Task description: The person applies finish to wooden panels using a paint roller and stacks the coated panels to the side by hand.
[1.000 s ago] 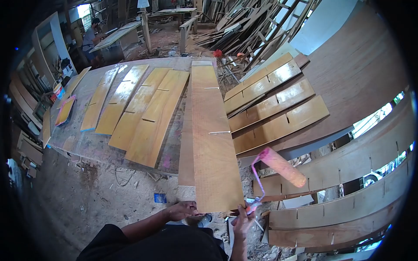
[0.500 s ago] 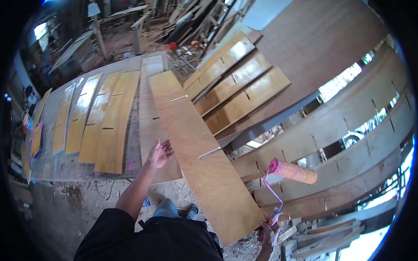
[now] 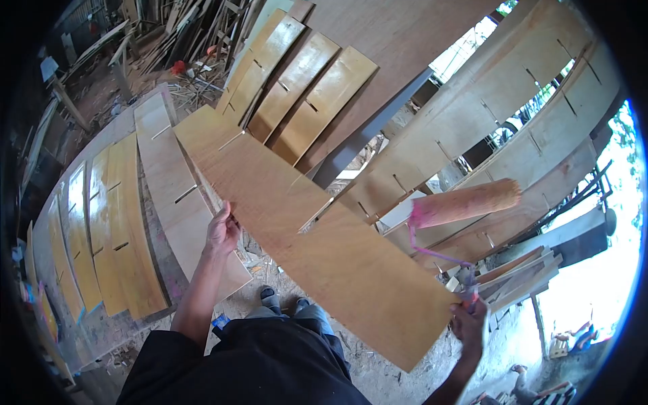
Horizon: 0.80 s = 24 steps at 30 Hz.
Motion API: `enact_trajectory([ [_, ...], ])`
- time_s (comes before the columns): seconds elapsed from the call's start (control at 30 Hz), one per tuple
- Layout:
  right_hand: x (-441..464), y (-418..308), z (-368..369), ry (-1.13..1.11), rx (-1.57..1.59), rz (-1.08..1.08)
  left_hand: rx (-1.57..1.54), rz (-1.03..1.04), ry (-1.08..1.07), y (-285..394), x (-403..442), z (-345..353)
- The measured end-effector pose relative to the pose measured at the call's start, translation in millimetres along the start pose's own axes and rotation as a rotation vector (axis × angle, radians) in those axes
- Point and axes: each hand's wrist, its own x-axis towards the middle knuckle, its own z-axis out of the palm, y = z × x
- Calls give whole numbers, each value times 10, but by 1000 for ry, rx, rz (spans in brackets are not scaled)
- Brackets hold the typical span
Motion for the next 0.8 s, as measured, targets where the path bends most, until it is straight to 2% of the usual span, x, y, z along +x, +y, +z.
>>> enact_trajectory([
  [0.03, 74, 55, -239, 16, -35, -75, -15, -31, -57, -72, 49, 113],
  [0.07, 17, -73, -350, 156, -53, 18, -15, -37, -62, -165, 51, 276],
  [0.13, -38, -337, -577, 197, 28, -32, -51, -173, -68, -392, 61, 621],
  [0.2, 19, -478, -844, 327, 54, 17, -86, -217, -21, -750, 88, 800],
  [0.27, 123, -640, -1075, 322, -14, -108, -143, -289, 22, -1162, 113, 798],
  [0.33, 267, -822, -1249, 352, -45, -138, -164, -305, 20, -1629, 215, 674],
  [0.37, 448, -761, -1413, 366, -35, -181, -176, -364, -70, -1863, 271, 592],
  [0.4, 559, -866, -1441, 325, -18, -179, -188, -415, -159, -2011, 275, 617],
  [0.47, 959, -922, -1494, 297, 54, -287, -178, -424, -42, -2297, 272, 762],
  [0.5, 1186, -922, -1536, 284, 99, -337, -164, -395, -57, -2445, 291, 832],
  [0.53, 1414, -926, -1578, 269, 143, -387, -192, -411, 37, -2716, 413, 683],
  [0.6, 1755, -1074, -1632, 291, 42, -341, -201, -419, 143, -2921, 460, 739],
  [0.67, 2233, -1110, -1654, 275, 76, -453, -231, -394, 80, -3043, 528, 773],
  [0.7, 2241, -1405, -1534, 228, -4, -379, -252, -371, 60, -3090, 574, 789],
  [0.8, 2804, -1739, -1471, 61, -100, -382, -335, -303, 147, -3236, 804, 658],
])
